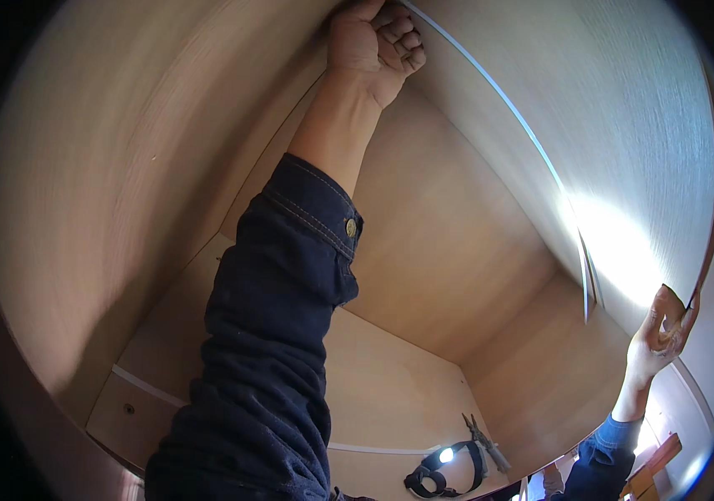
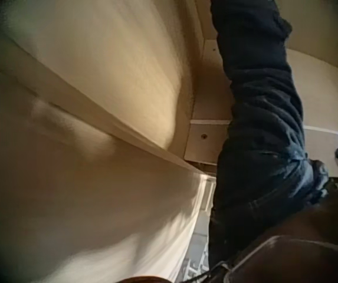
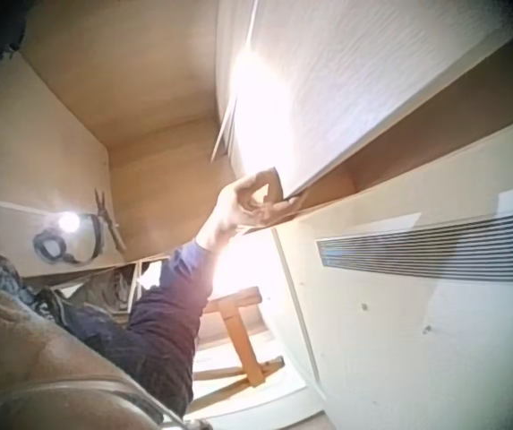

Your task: Installing wiring or a light strip inside a wooden shelving unit using pliers.

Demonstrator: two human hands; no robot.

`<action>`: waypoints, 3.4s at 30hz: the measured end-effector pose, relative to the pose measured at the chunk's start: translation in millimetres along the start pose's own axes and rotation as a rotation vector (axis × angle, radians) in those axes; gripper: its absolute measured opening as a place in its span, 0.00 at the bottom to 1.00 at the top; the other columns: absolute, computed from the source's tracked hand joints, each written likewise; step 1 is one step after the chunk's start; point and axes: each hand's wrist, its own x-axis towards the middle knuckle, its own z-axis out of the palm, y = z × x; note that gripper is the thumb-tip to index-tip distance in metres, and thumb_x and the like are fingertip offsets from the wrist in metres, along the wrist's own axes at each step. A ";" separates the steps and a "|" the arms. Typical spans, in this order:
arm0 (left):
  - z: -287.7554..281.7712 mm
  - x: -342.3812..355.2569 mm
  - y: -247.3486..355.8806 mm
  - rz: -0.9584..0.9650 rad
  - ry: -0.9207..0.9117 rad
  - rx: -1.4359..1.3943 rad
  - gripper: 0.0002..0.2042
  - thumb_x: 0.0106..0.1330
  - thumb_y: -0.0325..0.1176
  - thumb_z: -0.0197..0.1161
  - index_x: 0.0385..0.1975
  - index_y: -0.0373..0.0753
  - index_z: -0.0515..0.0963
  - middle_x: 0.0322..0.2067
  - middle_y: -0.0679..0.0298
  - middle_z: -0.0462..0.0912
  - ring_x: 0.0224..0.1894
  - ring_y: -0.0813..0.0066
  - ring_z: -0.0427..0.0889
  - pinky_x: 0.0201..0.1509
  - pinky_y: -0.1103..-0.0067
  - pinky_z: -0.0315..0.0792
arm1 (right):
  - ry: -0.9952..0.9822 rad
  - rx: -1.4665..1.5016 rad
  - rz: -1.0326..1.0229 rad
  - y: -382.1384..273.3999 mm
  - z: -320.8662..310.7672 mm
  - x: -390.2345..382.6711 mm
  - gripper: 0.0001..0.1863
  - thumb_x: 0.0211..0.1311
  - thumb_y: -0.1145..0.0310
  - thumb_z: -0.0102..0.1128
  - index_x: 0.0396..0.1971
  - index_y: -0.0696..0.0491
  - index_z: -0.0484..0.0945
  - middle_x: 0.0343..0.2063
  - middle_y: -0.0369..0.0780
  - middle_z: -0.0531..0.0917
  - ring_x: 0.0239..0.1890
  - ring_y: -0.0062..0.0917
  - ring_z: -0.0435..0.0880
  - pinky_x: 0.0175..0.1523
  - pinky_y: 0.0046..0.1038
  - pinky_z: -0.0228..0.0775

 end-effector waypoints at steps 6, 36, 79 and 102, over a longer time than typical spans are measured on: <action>-0.6 -3.1 -5.3 0.063 -0.188 -0.102 0.20 0.73 0.50 0.65 0.19 0.47 0.78 0.16 0.71 0.76 0.17 0.78 0.69 0.25 0.79 0.63 | 0.018 -0.010 -0.036 -3.6 -5.3 6.2 0.30 0.76 0.63 0.61 0.69 0.61 0.63 0.38 0.39 0.89 0.43 0.29 0.90 0.63 0.40 0.81; 26.9 0.3 6.2 0.117 0.165 -0.075 0.14 0.74 0.46 0.66 0.27 0.49 0.79 0.16 0.75 0.71 0.15 0.83 0.64 0.22 0.82 0.62 | 0.004 0.020 -0.048 -0.1 -3.8 8.0 0.29 0.75 0.67 0.62 0.70 0.58 0.63 0.42 0.42 0.88 0.45 0.31 0.89 0.58 0.36 0.84; -3.5 -28.7 -45.7 0.422 0.145 0.524 0.25 0.74 0.63 0.58 0.33 0.44 0.72 0.24 0.73 0.69 0.26 0.86 0.68 0.32 0.85 0.68 | -0.126 -0.198 -0.170 -89.3 -23.4 54.6 0.36 0.66 0.71 0.72 0.70 0.56 0.63 0.41 0.38 0.90 0.45 0.28 0.90 0.61 0.35 0.83; -13.2 -54.5 -111.2 0.520 -0.102 0.626 0.27 0.82 0.57 0.45 0.41 0.32 0.62 0.34 0.62 0.71 0.33 0.77 0.72 0.46 0.79 0.72 | -0.006 -0.183 -0.199 -195.7 -25.8 130.0 0.26 0.61 0.69 0.75 0.59 0.53 0.77 0.54 0.41 0.85 0.54 0.36 0.86 0.58 0.38 0.84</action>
